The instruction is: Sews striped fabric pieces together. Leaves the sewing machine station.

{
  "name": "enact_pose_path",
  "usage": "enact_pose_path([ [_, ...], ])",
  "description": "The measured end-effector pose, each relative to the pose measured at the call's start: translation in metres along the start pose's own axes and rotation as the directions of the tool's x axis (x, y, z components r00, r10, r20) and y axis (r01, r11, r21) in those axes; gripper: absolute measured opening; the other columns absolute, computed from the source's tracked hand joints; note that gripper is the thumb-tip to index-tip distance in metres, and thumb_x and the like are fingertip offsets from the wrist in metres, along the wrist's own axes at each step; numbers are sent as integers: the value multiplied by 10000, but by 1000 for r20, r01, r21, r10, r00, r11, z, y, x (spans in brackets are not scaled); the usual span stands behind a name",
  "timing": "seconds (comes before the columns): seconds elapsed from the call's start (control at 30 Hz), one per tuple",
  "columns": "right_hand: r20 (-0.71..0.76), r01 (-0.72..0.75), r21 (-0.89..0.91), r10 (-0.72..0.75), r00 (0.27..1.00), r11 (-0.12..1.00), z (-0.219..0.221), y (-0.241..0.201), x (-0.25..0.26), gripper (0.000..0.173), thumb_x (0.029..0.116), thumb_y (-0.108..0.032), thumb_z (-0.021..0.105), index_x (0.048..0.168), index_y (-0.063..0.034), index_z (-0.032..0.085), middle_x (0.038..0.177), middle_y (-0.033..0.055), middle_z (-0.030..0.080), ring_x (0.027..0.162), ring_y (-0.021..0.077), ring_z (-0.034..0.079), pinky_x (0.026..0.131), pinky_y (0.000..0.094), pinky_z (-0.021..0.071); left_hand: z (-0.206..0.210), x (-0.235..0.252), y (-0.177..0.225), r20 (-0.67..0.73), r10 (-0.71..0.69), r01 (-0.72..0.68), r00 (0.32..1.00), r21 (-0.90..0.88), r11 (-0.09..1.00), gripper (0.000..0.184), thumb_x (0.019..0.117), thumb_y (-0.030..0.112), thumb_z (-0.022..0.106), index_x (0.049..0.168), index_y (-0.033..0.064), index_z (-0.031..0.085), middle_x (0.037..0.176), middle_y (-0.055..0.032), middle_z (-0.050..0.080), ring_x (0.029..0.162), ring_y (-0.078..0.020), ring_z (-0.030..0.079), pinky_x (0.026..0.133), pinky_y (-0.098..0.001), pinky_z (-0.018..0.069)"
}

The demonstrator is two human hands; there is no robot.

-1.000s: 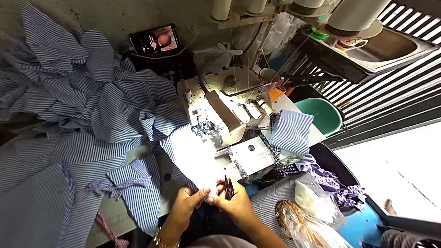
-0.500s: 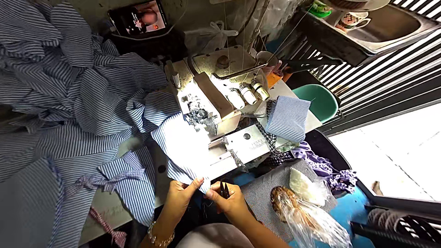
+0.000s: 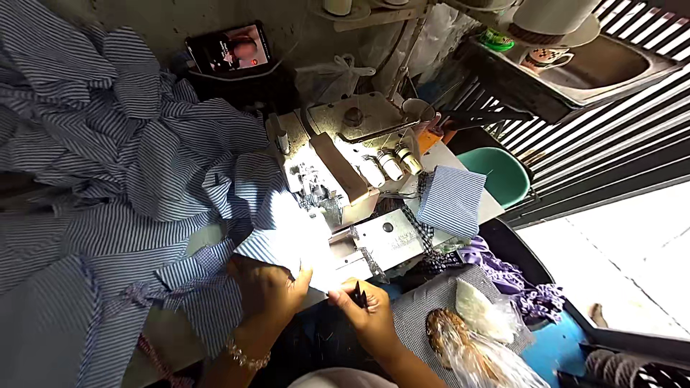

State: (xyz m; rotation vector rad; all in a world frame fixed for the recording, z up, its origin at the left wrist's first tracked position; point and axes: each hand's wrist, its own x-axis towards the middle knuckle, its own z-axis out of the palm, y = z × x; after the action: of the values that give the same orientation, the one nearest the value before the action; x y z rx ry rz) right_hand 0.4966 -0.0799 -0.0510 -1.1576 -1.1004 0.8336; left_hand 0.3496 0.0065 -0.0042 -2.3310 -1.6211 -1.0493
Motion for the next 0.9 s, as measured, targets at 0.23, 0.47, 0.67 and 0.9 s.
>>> enact_pose_path([
  [0.23,-20,-66,19,66,998,998,8,-6,60,118,906,-71,657,796,-47,692,714,-61,687,550,-69,544,521,112,448,8,46,-8,253,-32,30,967,10,999,397,884,293,560,813,-79,676,882,-292,697,1008,-544,647,983,-763,281],
  [0.47,-155,-50,27,54,986,998,23,3,99,331,794,-56,726,609,-183,482,558,-147,435,497,-70,398,496,123,341,27,87,-29,466,-155,138,871,72,988,483,1070,400,469,1067,-9,727,1089,-295,689,1194,-538,567,1052,-794,181],
  [0.67,0,158,-99,-158,987,983,35,14,46,345,970,-221,664,665,-87,571,619,-60,535,572,-46,497,551,120,422,8,88,-58,446,-156,198,882,-50,979,641,1015,558,489,1173,-35,674,1262,-288,632,1320,-475,497,1092,-741,211],
  [0.9,615,543,-144,-355,705,827,74,34,7,138,915,-155,708,1029,-128,782,989,80,726,709,143,696,567,290,583,-136,7,-200,274,-135,143,952,-8,990,298,960,342,624,1060,106,777,1052,-93,749,1025,-327,689,912,-675,448],
])
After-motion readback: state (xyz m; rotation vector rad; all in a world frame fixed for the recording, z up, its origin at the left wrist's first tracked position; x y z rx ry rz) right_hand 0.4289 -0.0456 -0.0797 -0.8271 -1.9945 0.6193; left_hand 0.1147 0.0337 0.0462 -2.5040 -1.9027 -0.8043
